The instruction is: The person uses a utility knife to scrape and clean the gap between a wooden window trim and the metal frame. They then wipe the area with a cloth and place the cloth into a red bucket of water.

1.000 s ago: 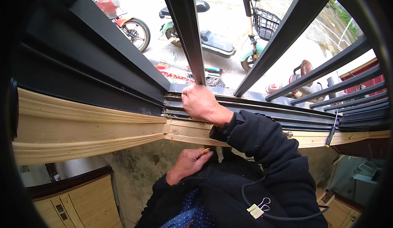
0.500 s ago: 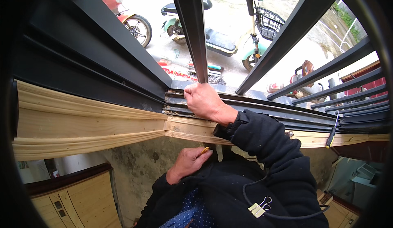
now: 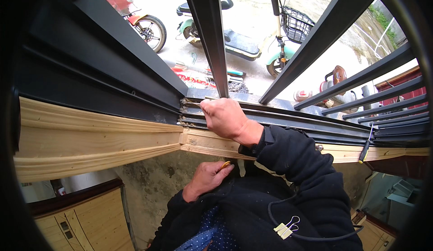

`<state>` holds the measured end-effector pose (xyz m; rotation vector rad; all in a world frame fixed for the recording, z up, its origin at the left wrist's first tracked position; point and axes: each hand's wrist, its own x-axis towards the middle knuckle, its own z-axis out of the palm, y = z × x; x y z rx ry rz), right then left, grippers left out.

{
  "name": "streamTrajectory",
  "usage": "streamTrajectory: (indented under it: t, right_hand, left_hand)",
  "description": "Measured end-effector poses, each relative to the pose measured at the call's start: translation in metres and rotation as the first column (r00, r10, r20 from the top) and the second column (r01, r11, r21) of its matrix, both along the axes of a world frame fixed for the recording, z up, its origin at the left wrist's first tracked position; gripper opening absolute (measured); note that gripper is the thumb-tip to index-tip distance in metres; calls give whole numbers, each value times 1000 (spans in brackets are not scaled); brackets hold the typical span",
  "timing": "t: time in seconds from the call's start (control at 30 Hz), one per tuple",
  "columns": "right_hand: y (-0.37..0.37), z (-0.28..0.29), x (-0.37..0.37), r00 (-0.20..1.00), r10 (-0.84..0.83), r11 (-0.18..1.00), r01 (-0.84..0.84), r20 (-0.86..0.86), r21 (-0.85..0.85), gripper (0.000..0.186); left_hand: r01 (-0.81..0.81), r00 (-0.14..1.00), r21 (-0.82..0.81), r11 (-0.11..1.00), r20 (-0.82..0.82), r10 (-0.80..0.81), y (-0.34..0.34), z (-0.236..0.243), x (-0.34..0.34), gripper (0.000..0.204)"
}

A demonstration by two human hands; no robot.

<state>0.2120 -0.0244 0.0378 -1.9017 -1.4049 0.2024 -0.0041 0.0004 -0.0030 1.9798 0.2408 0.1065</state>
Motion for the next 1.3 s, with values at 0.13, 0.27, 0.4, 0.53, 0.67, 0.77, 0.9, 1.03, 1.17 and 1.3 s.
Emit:
streamTrajectory:
  t: [0.13, 0.27, 0.4, 0.53, 0.67, 0.77, 0.9, 1.03, 1.17, 1.3]
  right_hand:
    - [-13, 4, -7, 994, 51, 998, -49, 97, -27, 8]
    - [-23, 8, -7, 990, 3, 999, 4, 138, -48, 7]
    - [-27, 9, 1, 977, -15, 994, 37, 211, -100, 5]
    - [-26, 5, 2, 962, 7, 982, 45, 272, -185, 3]
    - [-11, -1, -2, 961, 19, 983, 33, 275, -183, 4]
    - [3, -6, -4, 964, 41, 978, 15, 264, -206, 4]
    - [6, -10, -3, 976, 51, 983, -11, 211, -186, 5]
    - [5, -10, 0, 985, 65, 994, -50, 160, -93, 5]
    - [-3, -6, 1, 980, 80, 997, -78, 181, -16, 5]
    - [-17, 2, 1, 970, 62, 998, -62, 236, -6, 5]
  left_hand:
    - [-5, 1000, 4, 1000, -9, 5, -1, -2, 1, 19]
    - [-8, 1000, 16, 1000, -20, 8, 0, -1, 2, 18]
    - [1, 1000, 0, 1000, -31, -1, 0, 1, 5, 18]
    - [4, 1000, 3, 1000, -21, -4, 1, 0, 5, 17]
    - [7, 1000, 19, 1000, -22, -6, 2, -2, 5, 17]
    - [9, 1000, 21, 1000, -19, -8, 3, -2, 4, 18]
    - [8, 999, 4, 1000, -36, -8, 2, -1, 3, 20]
    - [17, 999, 15, 1000, -47, -16, 0, -2, 4, 23]
    - [9, 999, 22, 1000, -37, -8, 1, -2, 2, 21]
    - [-20, 1000, -4, 1000, -10, 20, 1, 1, 1, 19]
